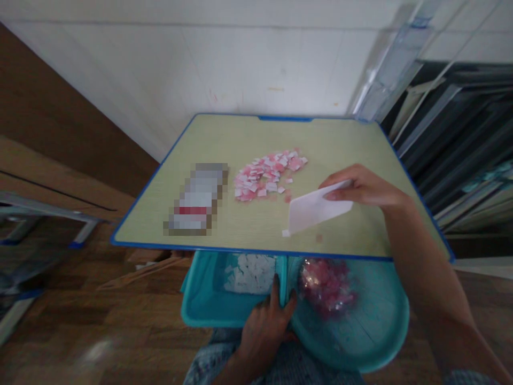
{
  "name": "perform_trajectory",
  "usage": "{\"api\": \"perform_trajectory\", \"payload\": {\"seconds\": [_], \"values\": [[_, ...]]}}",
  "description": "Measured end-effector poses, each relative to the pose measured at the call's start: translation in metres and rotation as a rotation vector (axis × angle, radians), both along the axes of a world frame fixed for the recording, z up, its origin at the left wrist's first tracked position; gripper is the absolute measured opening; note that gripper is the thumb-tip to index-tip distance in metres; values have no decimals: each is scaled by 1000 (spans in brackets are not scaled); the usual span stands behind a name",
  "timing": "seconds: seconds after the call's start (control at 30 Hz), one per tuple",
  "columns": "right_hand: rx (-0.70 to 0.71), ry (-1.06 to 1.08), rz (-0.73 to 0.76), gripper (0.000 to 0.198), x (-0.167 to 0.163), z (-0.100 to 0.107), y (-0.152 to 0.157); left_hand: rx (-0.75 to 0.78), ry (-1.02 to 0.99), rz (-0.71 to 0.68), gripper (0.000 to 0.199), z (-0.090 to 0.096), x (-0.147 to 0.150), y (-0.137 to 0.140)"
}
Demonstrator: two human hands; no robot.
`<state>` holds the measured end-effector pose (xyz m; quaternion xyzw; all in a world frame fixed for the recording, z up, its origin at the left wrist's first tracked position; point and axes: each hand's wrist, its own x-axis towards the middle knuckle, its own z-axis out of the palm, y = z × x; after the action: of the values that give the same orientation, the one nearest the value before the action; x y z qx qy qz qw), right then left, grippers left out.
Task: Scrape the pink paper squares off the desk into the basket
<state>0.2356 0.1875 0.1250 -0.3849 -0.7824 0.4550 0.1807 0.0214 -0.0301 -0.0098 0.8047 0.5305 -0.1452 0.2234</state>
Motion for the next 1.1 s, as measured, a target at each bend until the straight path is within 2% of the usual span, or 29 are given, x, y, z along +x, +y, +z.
{"api": "perform_trajectory", "payload": {"seconds": [0.1, 0.3, 0.4, 0.83, 1.1], "values": [[-39, 63, 39, 25, -12, -1, -4, 0, -1, 6, 83, 0, 0, 0], [-17, 97, -152, 23, -6, 0, -3, -9, -1, 26, 82, 0, 1, 0], [-9, 54, -177, 24, -8, -2, -2, -5, -9, 28, 83, 1, 2, 1], [-98, 110, 44, 23, -33, -4, -13, -3, -14, 43, 83, 2, 2, 0], [44, 129, 116, 25, -38, -11, -14, -14, -10, 34, 86, 2, 2, 0]]}}
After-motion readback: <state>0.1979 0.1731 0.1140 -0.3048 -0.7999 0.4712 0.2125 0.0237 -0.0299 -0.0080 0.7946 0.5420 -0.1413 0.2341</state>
